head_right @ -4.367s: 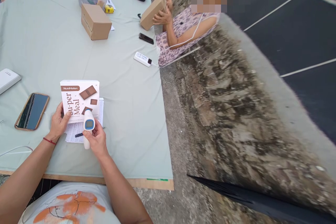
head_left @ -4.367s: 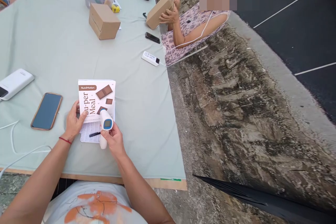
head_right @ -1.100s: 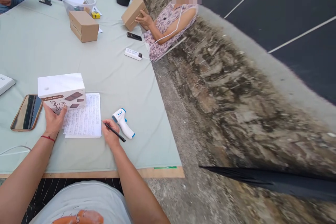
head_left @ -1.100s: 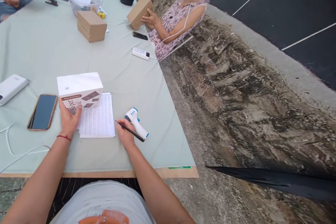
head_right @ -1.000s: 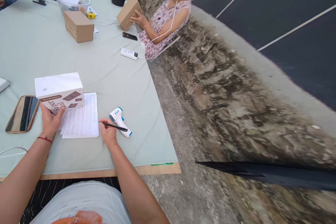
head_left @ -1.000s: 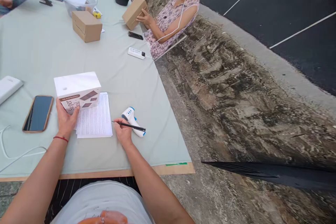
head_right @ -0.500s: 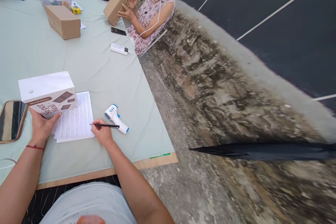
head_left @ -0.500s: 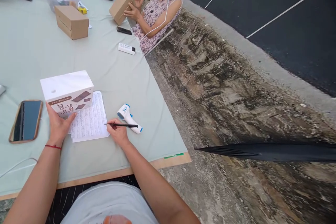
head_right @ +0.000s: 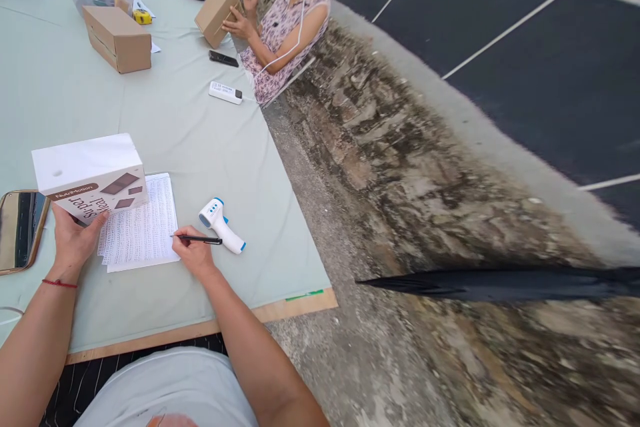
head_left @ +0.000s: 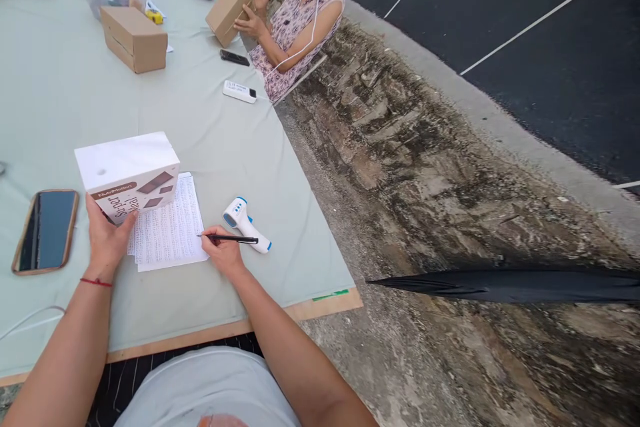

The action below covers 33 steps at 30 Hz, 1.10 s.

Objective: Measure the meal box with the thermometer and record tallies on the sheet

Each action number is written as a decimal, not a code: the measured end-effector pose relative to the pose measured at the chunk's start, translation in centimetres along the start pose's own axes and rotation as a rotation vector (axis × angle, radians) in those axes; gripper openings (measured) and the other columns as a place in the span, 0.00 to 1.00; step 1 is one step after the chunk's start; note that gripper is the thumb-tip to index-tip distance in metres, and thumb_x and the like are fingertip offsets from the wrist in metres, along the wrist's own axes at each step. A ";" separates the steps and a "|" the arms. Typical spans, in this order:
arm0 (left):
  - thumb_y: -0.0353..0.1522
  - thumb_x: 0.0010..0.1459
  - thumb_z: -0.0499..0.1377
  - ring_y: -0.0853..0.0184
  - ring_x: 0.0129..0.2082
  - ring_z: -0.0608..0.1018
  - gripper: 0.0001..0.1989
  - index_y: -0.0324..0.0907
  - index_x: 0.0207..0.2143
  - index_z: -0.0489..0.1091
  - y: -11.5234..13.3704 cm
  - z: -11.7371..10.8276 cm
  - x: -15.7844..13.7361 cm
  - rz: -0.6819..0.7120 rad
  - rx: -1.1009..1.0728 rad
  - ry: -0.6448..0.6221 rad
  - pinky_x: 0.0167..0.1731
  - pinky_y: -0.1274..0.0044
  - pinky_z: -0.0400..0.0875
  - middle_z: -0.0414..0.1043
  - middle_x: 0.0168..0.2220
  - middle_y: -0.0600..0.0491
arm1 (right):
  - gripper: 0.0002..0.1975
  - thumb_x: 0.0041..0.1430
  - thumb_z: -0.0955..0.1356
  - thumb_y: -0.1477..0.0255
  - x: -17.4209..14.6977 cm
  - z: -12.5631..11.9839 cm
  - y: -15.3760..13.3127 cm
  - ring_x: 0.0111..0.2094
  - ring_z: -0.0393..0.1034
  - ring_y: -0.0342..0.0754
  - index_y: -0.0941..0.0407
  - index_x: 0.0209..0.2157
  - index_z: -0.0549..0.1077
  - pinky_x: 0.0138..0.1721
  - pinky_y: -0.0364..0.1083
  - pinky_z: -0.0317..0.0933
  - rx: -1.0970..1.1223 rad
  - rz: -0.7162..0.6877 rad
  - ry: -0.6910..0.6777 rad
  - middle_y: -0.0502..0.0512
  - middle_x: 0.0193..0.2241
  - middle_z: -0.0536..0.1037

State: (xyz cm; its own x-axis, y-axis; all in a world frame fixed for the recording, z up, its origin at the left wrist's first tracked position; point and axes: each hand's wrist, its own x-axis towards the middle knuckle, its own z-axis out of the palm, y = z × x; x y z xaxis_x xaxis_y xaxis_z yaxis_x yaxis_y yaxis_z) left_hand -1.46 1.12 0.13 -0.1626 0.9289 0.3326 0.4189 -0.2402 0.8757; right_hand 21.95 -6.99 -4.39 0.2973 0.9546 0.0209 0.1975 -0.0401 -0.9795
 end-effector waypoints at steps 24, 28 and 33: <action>0.38 0.50 0.70 0.44 0.55 0.71 0.33 0.43 0.55 0.62 0.7 -0.2 -0.1 -0.029 0.006 -0.023 0.55 0.50 0.69 0.67 0.54 0.44 | 0.07 0.47 0.66 0.65 -0.1 -0.2 -0.2 0.22 0.61 0.44 0.53 0.26 0.72 0.26 0.44 0.57 -0.008 0.017 -0.030 0.47 0.21 0.69; 0.37 0.47 0.70 0.45 0.56 0.71 0.33 0.42 0.54 0.62 0.8 -0.3 -0.1 -0.021 0.027 -0.013 0.58 0.50 0.67 0.67 0.55 0.43 | 0.08 0.46 0.65 0.64 -0.1 -0.2 -0.5 0.23 0.61 0.44 0.53 0.26 0.71 0.27 0.44 0.58 -0.003 0.041 -0.029 0.47 0.21 0.69; 0.38 0.48 0.69 0.47 0.57 0.72 0.34 0.42 0.55 0.61 1.0 -0.3 -0.2 -0.042 0.041 -0.017 0.57 0.54 0.68 0.67 0.56 0.43 | 0.08 0.46 0.65 0.64 -0.2 -0.3 -0.6 0.23 0.61 0.44 0.53 0.26 0.71 0.28 0.44 0.58 -0.041 0.053 -0.031 0.47 0.21 0.70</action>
State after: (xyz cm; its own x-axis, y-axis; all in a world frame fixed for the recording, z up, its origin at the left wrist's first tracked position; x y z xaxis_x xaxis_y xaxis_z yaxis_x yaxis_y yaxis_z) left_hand -1.32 0.63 1.03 -0.1658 0.9427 0.2894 0.4487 -0.1892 0.8734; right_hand 22.03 -7.23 -3.73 0.2797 0.9593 -0.0381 0.2208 -0.1029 -0.9699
